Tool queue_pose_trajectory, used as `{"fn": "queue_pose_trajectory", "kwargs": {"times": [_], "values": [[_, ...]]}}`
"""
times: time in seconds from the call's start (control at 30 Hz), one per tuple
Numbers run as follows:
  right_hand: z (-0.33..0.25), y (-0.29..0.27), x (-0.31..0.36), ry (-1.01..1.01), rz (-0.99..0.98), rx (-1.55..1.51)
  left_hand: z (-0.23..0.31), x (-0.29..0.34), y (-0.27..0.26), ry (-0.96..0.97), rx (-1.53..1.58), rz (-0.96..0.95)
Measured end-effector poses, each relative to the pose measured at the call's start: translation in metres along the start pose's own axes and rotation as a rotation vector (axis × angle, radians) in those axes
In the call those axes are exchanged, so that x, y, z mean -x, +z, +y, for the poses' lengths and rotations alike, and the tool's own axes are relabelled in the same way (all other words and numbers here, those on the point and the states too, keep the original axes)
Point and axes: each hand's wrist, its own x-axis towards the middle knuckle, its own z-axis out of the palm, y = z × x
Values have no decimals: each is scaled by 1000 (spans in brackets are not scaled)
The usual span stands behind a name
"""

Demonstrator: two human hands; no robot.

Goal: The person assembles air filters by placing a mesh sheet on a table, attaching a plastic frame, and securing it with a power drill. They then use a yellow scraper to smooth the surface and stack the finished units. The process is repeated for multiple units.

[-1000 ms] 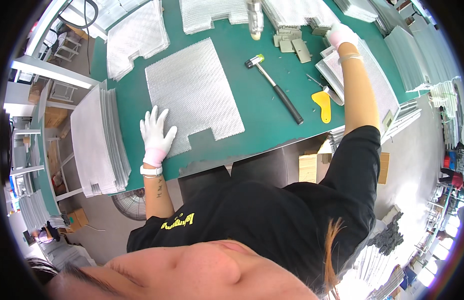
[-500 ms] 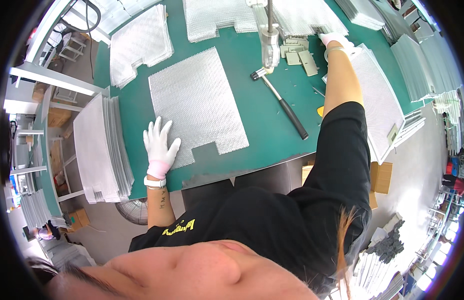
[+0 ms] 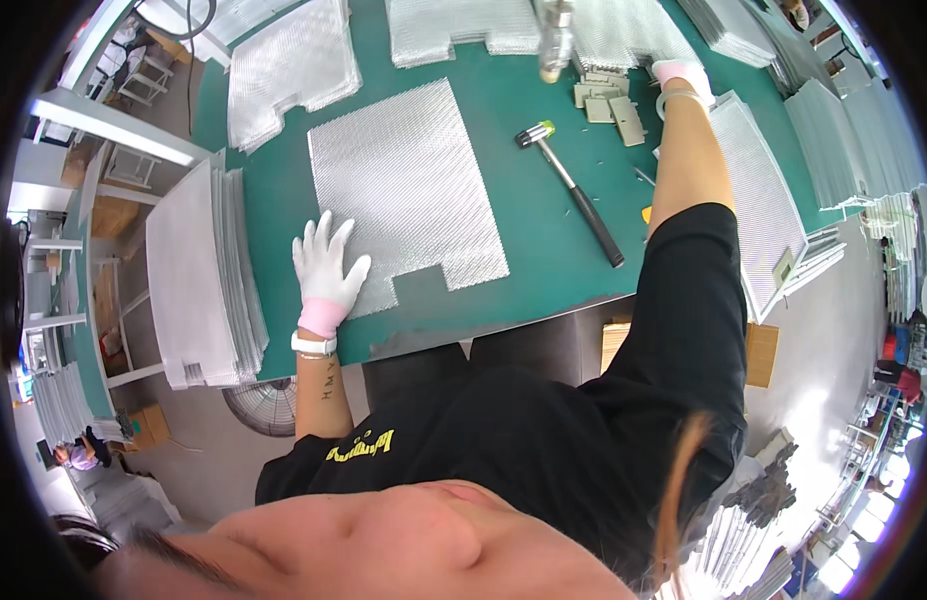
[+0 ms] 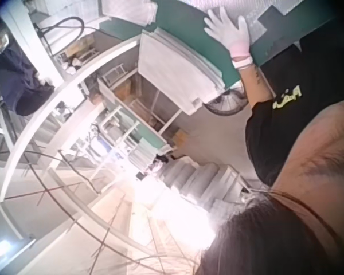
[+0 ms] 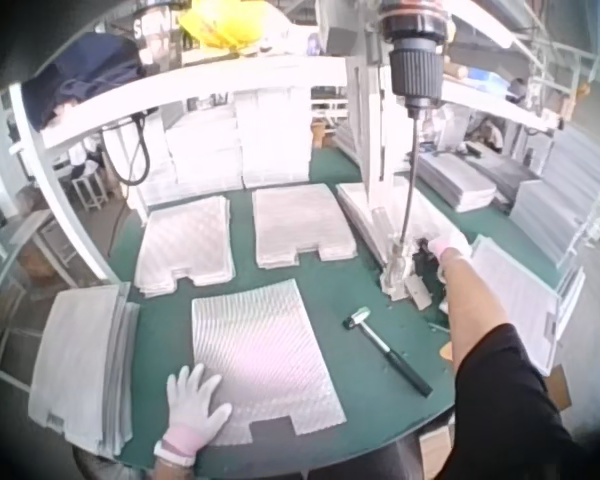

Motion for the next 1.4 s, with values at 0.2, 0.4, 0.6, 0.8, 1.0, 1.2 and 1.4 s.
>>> {"fn": "queue_pose_trajectory", "kwargs": {"times": [0.2,0.4,0.6,0.8,1.0,1.2,1.4], "values": [[15,-29,-24,-344,-216,113,-7,-2,5,39,1,-34],[42,-76,183,-1129,-427,-707,15,56,-23,15,-11,-150],[84,-30,422,-685,-1665,-886,55,87,-43,-32,-21,221],[113,48,482,-443,-1841,-953,67,191,-13,205,1062,-87],[90,127,542,-387,-1418,-1235,80,191,55,-892,2217,-136],[56,142,565,-101,-1457,-1775,92,163,47,-761,2038,-18],[44,134,562,-96,-1415,-1800,98,164,52,-875,1876,93]]}}
